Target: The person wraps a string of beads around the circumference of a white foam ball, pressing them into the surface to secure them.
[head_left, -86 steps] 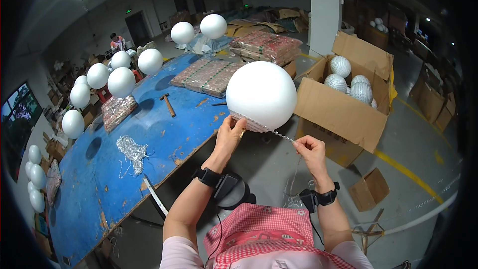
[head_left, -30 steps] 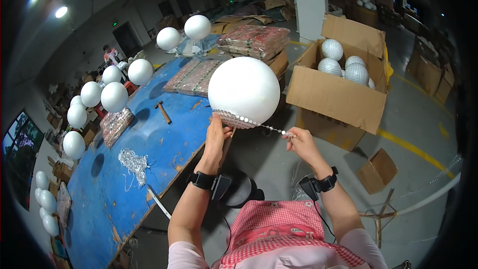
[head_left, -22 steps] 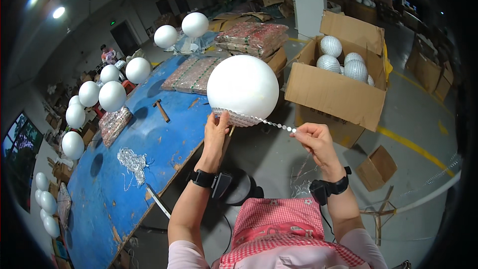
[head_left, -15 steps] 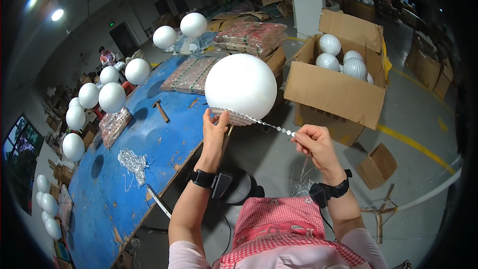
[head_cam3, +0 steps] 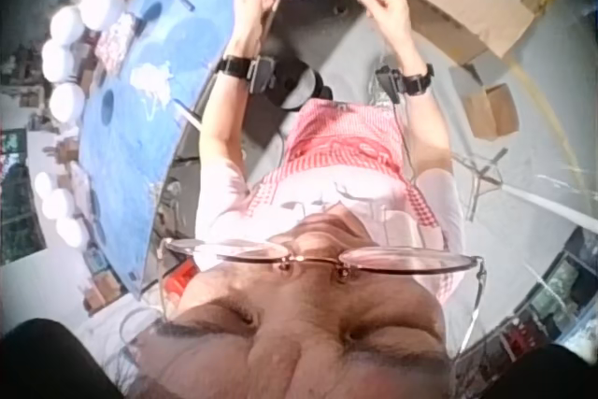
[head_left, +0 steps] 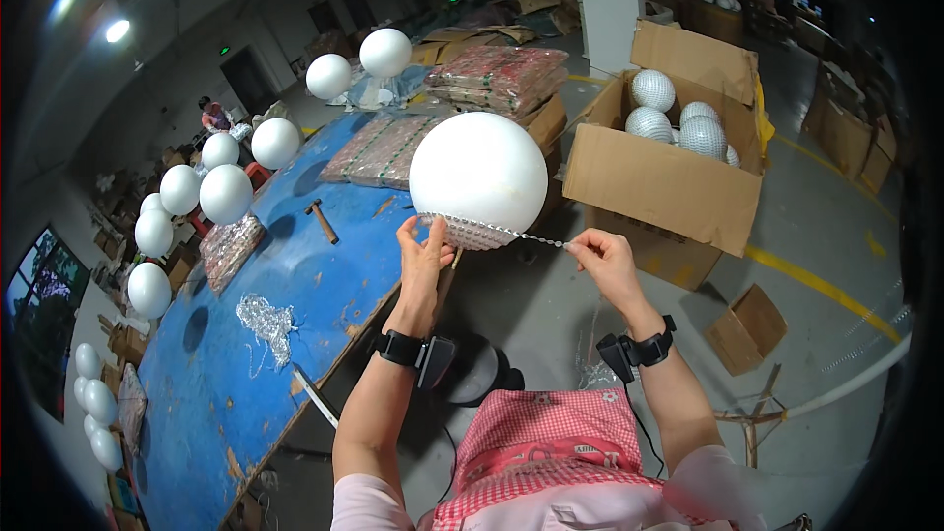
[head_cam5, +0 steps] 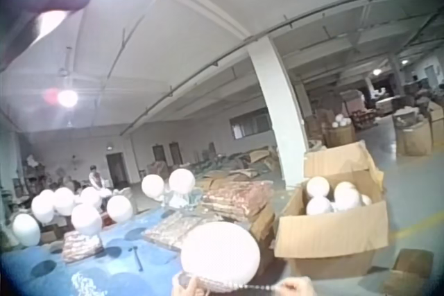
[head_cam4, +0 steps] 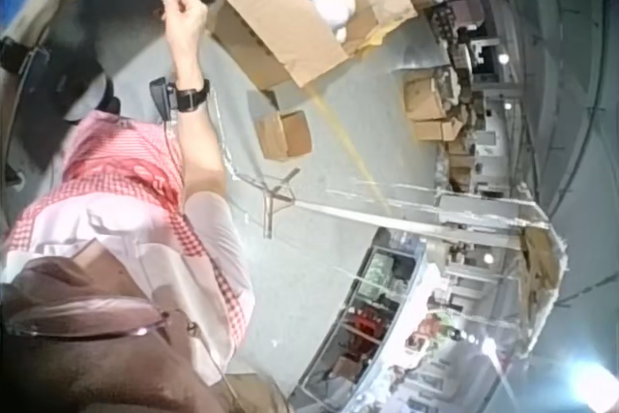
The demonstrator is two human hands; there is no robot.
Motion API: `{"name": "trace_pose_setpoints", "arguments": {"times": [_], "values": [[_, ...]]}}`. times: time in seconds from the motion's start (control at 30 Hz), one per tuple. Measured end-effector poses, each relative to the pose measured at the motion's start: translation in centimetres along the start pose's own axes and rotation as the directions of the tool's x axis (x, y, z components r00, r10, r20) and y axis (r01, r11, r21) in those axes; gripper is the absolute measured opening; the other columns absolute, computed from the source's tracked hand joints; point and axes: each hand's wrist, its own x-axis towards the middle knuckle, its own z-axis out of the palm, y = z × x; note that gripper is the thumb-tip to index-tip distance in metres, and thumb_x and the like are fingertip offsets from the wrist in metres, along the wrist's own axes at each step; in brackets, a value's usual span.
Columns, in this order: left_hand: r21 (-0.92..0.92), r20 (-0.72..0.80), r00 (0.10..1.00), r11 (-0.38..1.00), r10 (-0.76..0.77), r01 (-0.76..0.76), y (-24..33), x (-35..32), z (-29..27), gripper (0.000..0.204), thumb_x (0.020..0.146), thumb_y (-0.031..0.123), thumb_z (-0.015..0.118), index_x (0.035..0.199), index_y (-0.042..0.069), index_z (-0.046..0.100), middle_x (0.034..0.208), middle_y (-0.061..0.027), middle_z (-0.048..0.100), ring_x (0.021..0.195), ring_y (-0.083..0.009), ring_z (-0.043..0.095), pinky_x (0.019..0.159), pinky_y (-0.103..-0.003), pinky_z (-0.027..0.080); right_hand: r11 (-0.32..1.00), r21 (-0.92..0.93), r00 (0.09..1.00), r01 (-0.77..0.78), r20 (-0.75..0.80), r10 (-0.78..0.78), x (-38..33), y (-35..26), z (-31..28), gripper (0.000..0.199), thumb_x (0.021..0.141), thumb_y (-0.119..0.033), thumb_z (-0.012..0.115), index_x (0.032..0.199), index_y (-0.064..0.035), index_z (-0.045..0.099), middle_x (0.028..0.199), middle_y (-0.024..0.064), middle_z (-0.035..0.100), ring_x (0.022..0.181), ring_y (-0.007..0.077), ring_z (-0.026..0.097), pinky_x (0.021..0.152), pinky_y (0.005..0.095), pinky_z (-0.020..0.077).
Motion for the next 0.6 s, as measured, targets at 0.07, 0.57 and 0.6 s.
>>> {"name": "trace_pose_setpoints", "arguments": {"times": [0.07, 0.57, 0.6], "values": [[-0.001, -0.006, 1.000, 1.000, -0.010, 0.010, 0.1, -0.1, -0.1, 0.074, 0.088, 0.046, 0.061, 0.137, 0.006, 0.022, 0.113, -0.0154, 0.051, 0.089, -0.0154, 0.054, 0.077, -0.026, 0.048, 0.981, -0.153, 0.992, 0.122, -0.013, -0.125, -0.1, -0.3, 0.4, 0.016, 0.084, -0.016, 0.062, 0.082, 0.0000, 0.064, 0.061, 0.0081, 0.059, 0.054, 0.0176, 0.056, 0.052, 0.0305, 0.0422], [0.243, -0.065, 0.989, 0.963, 0.135, -0.116, 0.2, -0.3, 0.8, 0.053, 0.097, 0.041, 0.044, 0.131, 0.001, 0.037, 0.117, -0.0155, 0.052, 0.102, -0.0218, 0.052, 0.083, -0.034, 0.046, 0.923, 0.383, 0.996, -0.041, 0.091, 0.006, 0.3, -0.3, 0.9, 0.010, 0.082, -0.009, 0.066, 0.079, 0.0003, 0.065, 0.063, -0.0009, 0.061, 0.059, 0.0045, 0.053, 0.053, 0.0208, 0.0400], [0.188, -0.003, 0.986, 0.969, 0.165, -0.161, 0.1, -0.3, 0.8, 0.053, 0.098, 0.040, 0.043, 0.132, 0.000, 0.038, 0.120, -0.0155, 0.052, 0.105, -0.0225, 0.052, 0.085, -0.034, 0.046, 0.914, 0.403, 0.997, -0.031, 0.071, 0.002, 0.2, -0.6, 0.8, 0.008, 0.081, -0.008, 0.068, 0.079, -0.0001, 0.067, 0.064, -0.0010, 0.061, 0.058, 0.0046, 0.053, 0.053, 0.0203, 0.0400]]}}
